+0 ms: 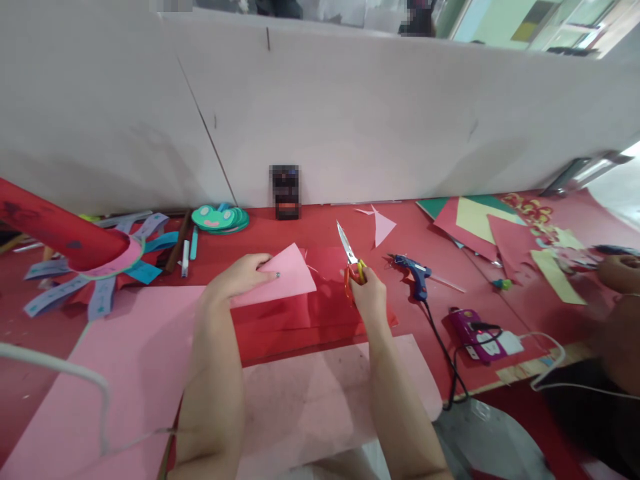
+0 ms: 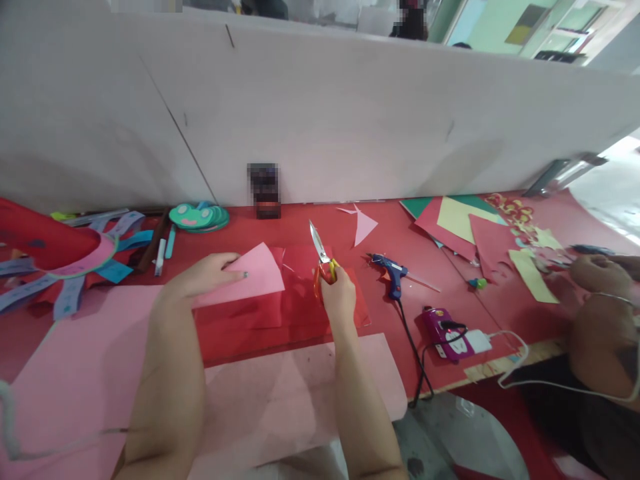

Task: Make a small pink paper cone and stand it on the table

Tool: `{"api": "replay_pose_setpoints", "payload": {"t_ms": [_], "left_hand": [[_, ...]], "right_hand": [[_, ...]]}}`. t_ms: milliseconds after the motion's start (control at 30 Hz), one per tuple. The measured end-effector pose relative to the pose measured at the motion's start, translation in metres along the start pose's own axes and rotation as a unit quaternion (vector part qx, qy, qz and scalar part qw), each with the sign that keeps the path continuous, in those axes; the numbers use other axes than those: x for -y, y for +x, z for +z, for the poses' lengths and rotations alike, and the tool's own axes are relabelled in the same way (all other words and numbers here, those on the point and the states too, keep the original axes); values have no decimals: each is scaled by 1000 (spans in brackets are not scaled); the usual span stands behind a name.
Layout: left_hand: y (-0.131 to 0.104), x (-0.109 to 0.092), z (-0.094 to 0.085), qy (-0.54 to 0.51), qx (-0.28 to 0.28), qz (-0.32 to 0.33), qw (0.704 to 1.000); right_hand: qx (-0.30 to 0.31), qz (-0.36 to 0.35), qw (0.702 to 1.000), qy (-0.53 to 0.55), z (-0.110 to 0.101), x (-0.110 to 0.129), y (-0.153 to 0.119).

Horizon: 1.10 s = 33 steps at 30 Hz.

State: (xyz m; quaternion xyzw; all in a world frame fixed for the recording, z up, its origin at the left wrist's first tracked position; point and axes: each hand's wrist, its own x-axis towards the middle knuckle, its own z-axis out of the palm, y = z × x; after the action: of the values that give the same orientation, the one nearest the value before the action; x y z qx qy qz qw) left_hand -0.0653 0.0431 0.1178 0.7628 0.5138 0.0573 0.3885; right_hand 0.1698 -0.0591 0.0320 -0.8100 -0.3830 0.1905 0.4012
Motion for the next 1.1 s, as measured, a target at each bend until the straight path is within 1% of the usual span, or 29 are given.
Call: {"api": "replay_pose_setpoints", "payload": {"t_ms": [67,167,233,367,467,567,633,667,700,733,767,800,833,867,900,933,967,1000,1067,1100], "left_hand": [[6,7,3,27,7,-14,1000],[16,17,9,51,31,-22,998],[22,23,12,62,46,-29,997],[31,35,18,70,74,-39,994],[38,44,24,51,96,-40,993],[42,52,28,19,105,-44,993],[43,55,29,10,108,-44,993],[43,56,29,12,112,-44,993],[43,56,29,16,114,-43,992],[43,56,29,20,114,-43,992],[42,56,30,21,113,-42,992],[42,56,30,18,111,-43,993],[42,56,31,13,109,-43,993],[42,57,31,7,107,-43,993],[41,57,32,1,104,-43,994],[41,58,32,-4,101,-42,994],[41,59,32,-9,97,-42,994],[41,60,32,-13,94,-40,995],[40,62,32,-24,91,-35,995],[41,63,32,-28,94,-33,995]], "right_hand": [[-17,-11,998,-56,0,-9,5],[4,-33,993,-110,4,-21,12],[10,-52,991,-123,8,-27,15],[-21,-73,990,-119,15,-33,15],[-50,-77,988,-124,17,-28,9],[-91,-87,984,-127,12,-18,3],[-119,-93,982,-113,7,-9,0],[-116,-93,985,-93,6,-5,-1],[-91,-90,990,-63,4,0,-1],[-38,-87,995,-26,4,5,0],[42,-84,996,12,6,10,2],[142,-77,986,45,9,16,4],[253,-67,963,64,13,22,8],[362,-51,928,69,18,28,12],[457,-24,887,57,25,35,18],[531,0,847,30,32,41,24],[562,13,827,0,40,47,32],[552,9,834,-22,47,53,40],[505,-18,863,-13,62,62,57],[470,-36,882,-2,68,65,65]]}}
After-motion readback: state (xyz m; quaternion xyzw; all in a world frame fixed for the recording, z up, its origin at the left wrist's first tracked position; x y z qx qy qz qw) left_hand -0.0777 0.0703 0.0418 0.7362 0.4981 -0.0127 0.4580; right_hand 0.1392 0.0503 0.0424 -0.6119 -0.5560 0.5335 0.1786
